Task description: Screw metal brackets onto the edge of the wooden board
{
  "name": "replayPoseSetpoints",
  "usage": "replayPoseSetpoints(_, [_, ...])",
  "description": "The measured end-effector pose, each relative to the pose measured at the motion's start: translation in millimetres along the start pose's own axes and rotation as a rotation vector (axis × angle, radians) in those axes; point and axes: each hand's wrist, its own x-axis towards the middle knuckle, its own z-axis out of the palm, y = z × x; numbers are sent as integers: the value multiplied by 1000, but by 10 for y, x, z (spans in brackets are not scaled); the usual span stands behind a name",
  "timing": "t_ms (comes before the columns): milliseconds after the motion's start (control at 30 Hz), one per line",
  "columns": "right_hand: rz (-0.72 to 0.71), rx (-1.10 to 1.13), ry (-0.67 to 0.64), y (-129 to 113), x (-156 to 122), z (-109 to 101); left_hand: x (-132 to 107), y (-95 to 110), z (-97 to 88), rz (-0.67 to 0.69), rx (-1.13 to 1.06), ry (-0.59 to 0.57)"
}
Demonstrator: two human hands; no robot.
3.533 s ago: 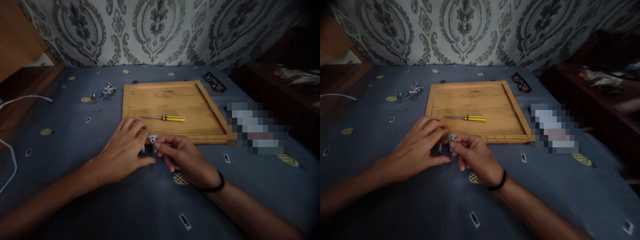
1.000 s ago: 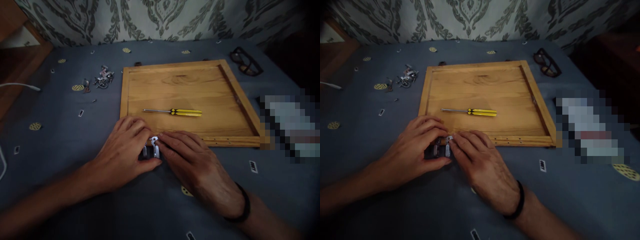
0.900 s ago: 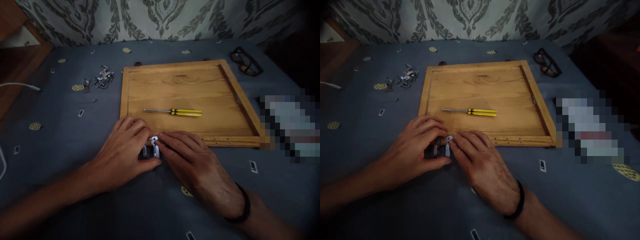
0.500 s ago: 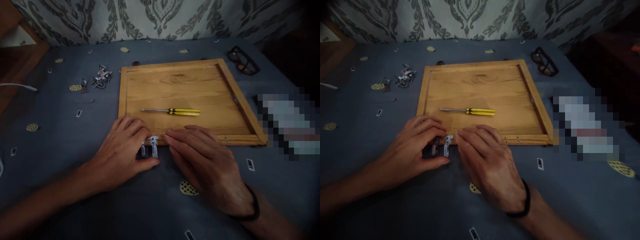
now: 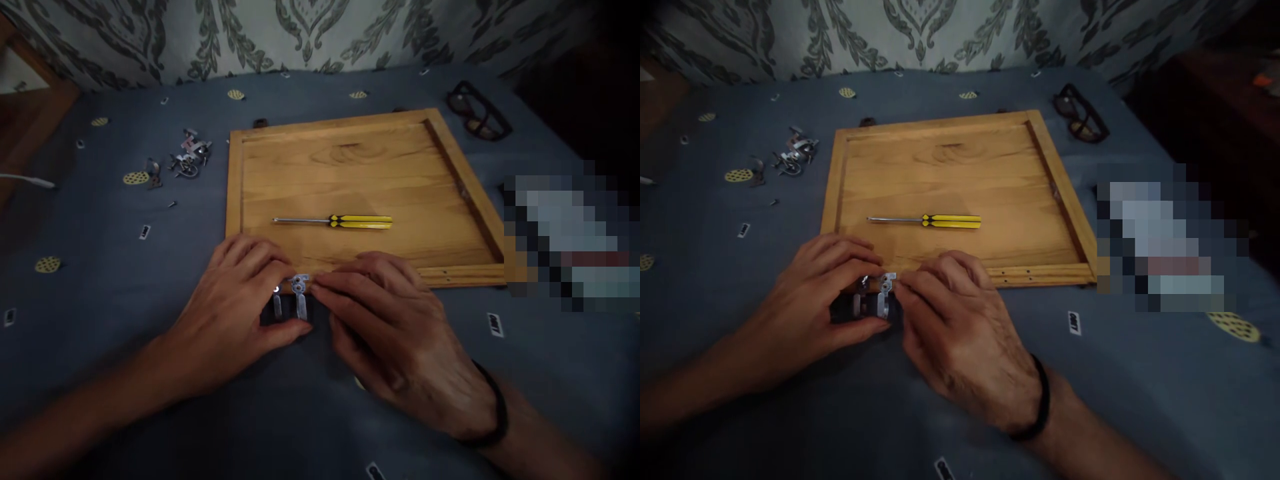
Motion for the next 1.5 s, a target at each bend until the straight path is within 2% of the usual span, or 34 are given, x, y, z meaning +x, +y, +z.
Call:
replayPoseSetpoints(233, [13,-69,-6,4,1,4,-6,7,-2,-9,-2,-6])
replayPoseSetpoints(867, [32,-63,-74,24,-2,12,-1,1,-17,-21,-5,-24])
replayPoseSetpoints(1133, [-1,-102,-106,36,12,-2,0,-7,-9,-18,-2,-42])
replayPoseSetpoints(1300, [-10,-132,-120,33,6,-3,-1,-9,-69,-27,-18,-62])
replayPoseSetpoints(1500, [-18,-149,-125,25,14,-3,-15,-24,-127,-72,-29,-31])
